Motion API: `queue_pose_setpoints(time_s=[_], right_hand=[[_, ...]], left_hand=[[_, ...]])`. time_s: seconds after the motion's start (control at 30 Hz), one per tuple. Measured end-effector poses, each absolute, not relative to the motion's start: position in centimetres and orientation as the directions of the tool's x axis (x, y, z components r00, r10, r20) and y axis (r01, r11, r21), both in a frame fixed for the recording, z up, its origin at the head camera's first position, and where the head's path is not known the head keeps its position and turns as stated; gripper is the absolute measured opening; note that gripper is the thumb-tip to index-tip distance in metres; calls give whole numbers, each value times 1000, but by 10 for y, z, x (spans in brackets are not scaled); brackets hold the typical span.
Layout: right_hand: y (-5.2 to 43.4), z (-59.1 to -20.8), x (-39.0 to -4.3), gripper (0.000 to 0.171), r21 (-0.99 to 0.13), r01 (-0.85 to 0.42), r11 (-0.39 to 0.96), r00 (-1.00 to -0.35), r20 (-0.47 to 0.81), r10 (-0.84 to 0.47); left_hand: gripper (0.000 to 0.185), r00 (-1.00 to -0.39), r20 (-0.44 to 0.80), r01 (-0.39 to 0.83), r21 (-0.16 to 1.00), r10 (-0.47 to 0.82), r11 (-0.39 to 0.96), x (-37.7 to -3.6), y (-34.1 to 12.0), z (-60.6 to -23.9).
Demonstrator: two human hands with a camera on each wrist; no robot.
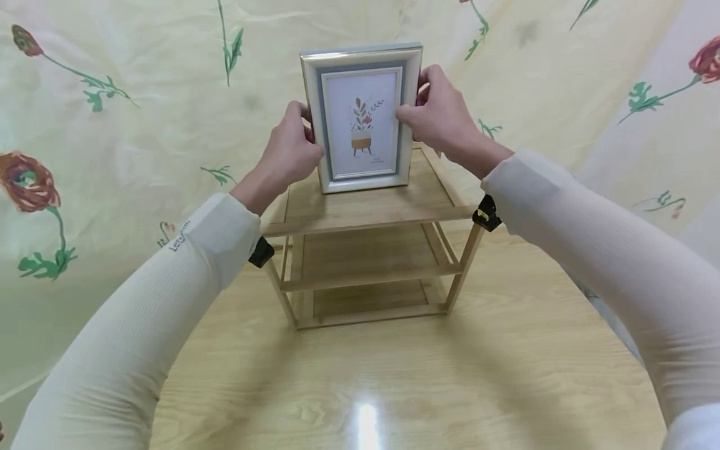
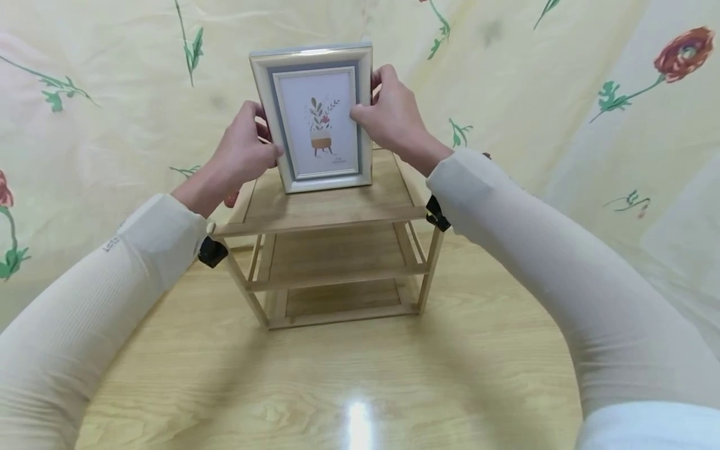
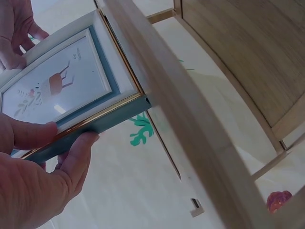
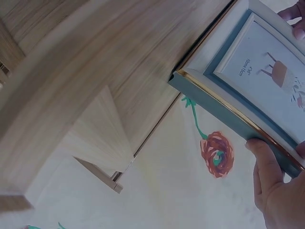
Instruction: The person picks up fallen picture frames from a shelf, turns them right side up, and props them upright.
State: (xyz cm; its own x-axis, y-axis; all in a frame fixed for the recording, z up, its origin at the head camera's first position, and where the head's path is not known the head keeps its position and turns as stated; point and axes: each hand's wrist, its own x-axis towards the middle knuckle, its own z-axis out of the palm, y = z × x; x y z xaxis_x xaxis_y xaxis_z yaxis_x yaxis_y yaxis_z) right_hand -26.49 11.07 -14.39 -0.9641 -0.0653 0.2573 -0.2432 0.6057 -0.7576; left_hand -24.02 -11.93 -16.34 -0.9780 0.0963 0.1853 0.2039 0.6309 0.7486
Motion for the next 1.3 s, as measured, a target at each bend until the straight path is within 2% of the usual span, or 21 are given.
queue_pose_setpoints(time_s=[0.3, 1.07, 1.3], right_hand=[[106, -137, -264, 33, -751, -249, 611, -962, 268, -62], [92, -136, -268, 35, -739, -245, 628, -964, 255, -76], [92, -126, -278, 39, -746, -203, 635, -978, 190, -89]], left_hand=[[50, -973, 212, 220, 701, 97, 679, -238, -123, -154], [49, -983, 160, 176, 741, 85, 648, -241, -133, -156], [48, -985, 156, 170, 743, 79, 648, -236, -128, -152]])
